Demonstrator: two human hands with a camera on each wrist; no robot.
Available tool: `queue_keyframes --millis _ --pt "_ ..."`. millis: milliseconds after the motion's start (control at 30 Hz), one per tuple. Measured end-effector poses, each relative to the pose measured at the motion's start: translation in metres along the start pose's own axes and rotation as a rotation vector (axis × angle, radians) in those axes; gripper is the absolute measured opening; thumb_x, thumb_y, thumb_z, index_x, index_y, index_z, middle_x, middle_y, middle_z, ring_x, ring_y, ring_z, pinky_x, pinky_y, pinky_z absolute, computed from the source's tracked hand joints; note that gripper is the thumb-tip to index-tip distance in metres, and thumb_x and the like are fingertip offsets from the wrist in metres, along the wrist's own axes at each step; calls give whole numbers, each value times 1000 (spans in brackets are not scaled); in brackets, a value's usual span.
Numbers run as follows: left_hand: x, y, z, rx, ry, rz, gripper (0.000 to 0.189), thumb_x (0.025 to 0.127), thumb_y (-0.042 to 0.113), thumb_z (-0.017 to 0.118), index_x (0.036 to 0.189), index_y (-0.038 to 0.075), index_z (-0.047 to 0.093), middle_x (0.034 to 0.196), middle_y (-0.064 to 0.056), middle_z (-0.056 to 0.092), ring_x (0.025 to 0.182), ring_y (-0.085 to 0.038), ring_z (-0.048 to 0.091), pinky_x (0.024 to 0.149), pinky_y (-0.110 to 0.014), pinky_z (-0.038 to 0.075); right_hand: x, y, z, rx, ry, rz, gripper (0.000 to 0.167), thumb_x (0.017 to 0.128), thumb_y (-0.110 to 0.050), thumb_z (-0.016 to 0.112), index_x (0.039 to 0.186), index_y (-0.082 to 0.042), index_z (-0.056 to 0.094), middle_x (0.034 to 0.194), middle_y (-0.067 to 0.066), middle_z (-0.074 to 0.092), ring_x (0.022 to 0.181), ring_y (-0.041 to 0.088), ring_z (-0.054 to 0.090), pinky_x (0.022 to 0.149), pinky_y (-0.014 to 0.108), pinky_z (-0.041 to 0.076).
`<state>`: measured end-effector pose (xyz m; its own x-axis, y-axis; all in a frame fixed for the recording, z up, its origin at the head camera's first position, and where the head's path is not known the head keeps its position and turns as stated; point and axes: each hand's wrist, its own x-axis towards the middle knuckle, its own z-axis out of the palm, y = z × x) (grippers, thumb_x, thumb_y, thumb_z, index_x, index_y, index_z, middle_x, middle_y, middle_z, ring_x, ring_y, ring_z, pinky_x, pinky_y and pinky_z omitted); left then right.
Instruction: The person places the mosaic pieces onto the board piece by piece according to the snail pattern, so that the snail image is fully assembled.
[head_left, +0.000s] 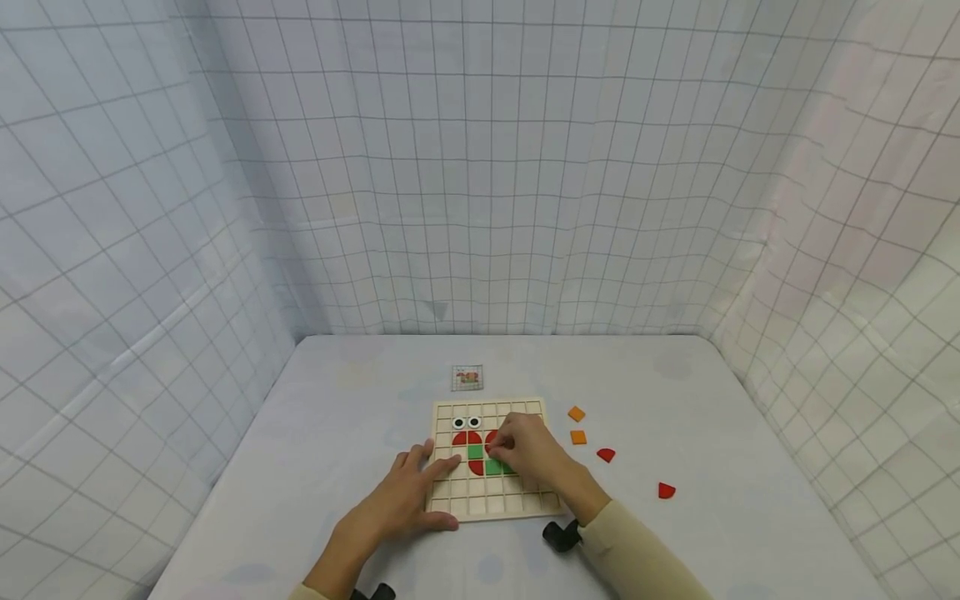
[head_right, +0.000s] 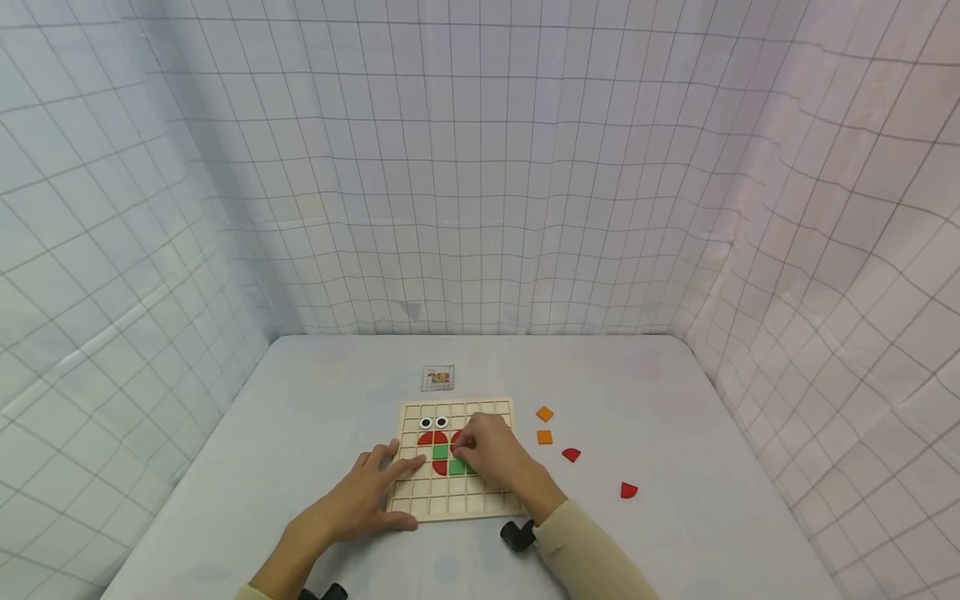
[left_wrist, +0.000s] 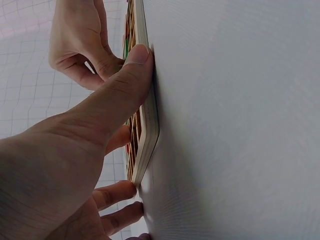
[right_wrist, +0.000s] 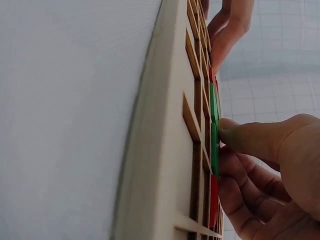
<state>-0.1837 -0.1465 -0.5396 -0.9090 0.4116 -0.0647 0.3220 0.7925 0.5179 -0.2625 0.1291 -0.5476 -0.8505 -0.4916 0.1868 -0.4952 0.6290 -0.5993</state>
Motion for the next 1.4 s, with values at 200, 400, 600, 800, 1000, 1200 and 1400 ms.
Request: queue_keyframes --millis 200,400,600,800,1000,1200,1400 --pt "-1 0 0 -2 4 12 97 88 56 99 171 23 60 181 -37 37 153 -59 49 117 -75 55 3 -1 4 1 20 38 9 103 -13 91 94 -14 92 97 -4 74 85 4 60 74 22 54" --pt "-1 -1 0 -4 4 15 98 88 56 99 171 23 60 181 -37 36 154 -59 49 117 -74 55 4 -3 4 5 18 60 9 103 -13 91 94 -15 91 97 -5 72 86 5 60 75 22 53" --pt "0 -3 1 -2 -1 10 98 89 56 99 172 24 58 183 -36 35 155 -58 48 117 -74 55 2 -4 2 -4 17 49 6 104 -13 90 98 -12 93 98 -3 73 88 6 63 77 23 56" --pt "-1 -3 2 -1 5 4 98 88 56 100 172 25 59 183 -35 36 154 -58 49 118 -74 55 -2 1 -4 -32 22 43 5 104 -14 90 103 -10 93 98 -2 74 89 5 64 79 23 59" --pt "0 -2 2 -6 0 -10 98 88 56 100 172 26 59 183 -34 35 155 -56 48 118 -73 55 -8 10 -15 -96 73 39 5 103 -12 90 104 -7 92 99 -1 76 86 6 63 75 22 55" --pt "0 -2 2 -10 -3 -25 99 87 55 101 172 27 59 184 -33 35 156 -55 47 119 -71 55 -17 22 -28 -65 112 117 4 102 -8 90 105 -8 92 100 0 77 86 7 65 74 23 55" --pt "0 -1 1 -18 -1 -29 100 87 54 101 172 26 59 184 -33 35 157 -55 47 120 -72 55 -24 35 -42 -72 141 164 5 100 -6 91 105 -9 91 99 0 77 85 9 66 74 24 55"
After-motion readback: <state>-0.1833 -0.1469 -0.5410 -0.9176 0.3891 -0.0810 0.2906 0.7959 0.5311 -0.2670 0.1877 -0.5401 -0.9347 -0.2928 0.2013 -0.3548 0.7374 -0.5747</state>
